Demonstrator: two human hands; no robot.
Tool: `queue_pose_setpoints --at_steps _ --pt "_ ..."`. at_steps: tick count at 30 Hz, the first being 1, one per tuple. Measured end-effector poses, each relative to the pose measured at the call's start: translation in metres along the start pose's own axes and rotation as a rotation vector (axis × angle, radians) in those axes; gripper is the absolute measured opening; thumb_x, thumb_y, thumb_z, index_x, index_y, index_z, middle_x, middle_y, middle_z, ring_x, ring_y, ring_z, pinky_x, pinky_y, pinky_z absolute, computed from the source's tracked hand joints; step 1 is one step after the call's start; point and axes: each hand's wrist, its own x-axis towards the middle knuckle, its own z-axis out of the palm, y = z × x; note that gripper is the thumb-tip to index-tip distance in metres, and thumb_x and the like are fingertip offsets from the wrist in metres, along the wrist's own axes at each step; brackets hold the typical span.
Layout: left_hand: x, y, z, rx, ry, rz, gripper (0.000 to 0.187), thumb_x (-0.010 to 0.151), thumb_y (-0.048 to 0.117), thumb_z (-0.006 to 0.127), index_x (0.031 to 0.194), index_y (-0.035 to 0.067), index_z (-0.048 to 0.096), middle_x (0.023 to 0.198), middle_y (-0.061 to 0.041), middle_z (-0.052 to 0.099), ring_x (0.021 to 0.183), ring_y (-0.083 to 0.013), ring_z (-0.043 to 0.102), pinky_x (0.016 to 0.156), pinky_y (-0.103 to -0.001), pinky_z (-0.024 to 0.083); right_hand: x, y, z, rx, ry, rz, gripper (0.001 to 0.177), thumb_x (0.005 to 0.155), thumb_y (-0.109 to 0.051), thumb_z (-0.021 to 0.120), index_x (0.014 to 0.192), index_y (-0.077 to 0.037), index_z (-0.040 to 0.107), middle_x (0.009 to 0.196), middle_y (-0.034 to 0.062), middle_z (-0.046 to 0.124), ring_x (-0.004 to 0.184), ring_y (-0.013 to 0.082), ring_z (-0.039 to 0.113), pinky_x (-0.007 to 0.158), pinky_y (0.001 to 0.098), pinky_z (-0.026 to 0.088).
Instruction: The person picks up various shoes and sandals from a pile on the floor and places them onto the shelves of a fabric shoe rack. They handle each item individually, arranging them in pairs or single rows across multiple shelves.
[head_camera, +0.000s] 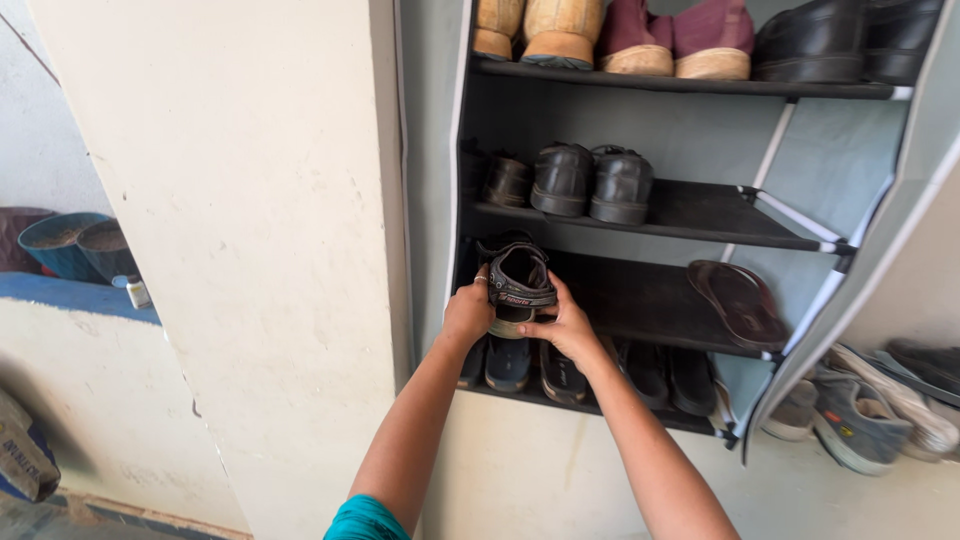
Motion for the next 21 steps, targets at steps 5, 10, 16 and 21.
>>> queue_pose_setpoints --at_steps 5,10,16,21 --pt "0.013 -0.022 -0.003 0.186 0.083 -0.005 0.076 0.084 0.004 0.058 0.157 0.008 0.037 0.091 -0.021 0.074 0.087 -0.04 0.072 0.082 -0.05 0.058 0.034 0.017 0.034 0.075 0.016 0.036 0.126 0.06 -0.017 0.093 0.163 -0.018 0.019 0.139 0.0167 0.063 0.127 0.026 0.064 0.104 0.0405 0.054" --pt "0.024 -0.031 -0.008 0.233 0.078 -0.068 0.069 0.09 0.003 0.054 0.157 0.005 0.037 0.088 -0.02 0.075 0.082 -0.0376 0.074 0.077 -0.049 0.06 0.061 0.03 0.05 0.077 0.014 -0.003 0.123 0.065 -0.016 0.092 0.163 -0.016 0.018 0.146 0.0197 0.056 0.134 0.0321 0.057 0.105 0.0404 0.052" --pt "0.033 -0.045 -0.013 0.149 0.095 -0.147 0.045 0.091 0.001 0.051 0.136 0.007 0.056 0.095 -0.02 0.074 0.09 -0.039 0.073 0.078 -0.051 0.059 0.079 0.034 0.06 0.001 0.0 0.064 0.107 0.072 -0.028 0.087 0.159 -0.008 0.027 0.145 0.0228 0.055 0.134 0.0353 0.059 0.107 0.0422 0.052" --pt "0.031 -0.052 -0.007 0.13 0.134 -0.173 0.029 0.09 0.002 0.052 0.116 0.004 0.066 0.096 -0.019 0.075 0.092 -0.0396 0.073 0.078 -0.051 0.06 0.083 0.042 0.061 -0.17 -0.066 0.096 0.087 0.078 -0.043 0.083 0.147 -0.003 0.05 0.147 0.022 0.057 0.139 0.0316 0.055 0.115 0.0413 0.042"
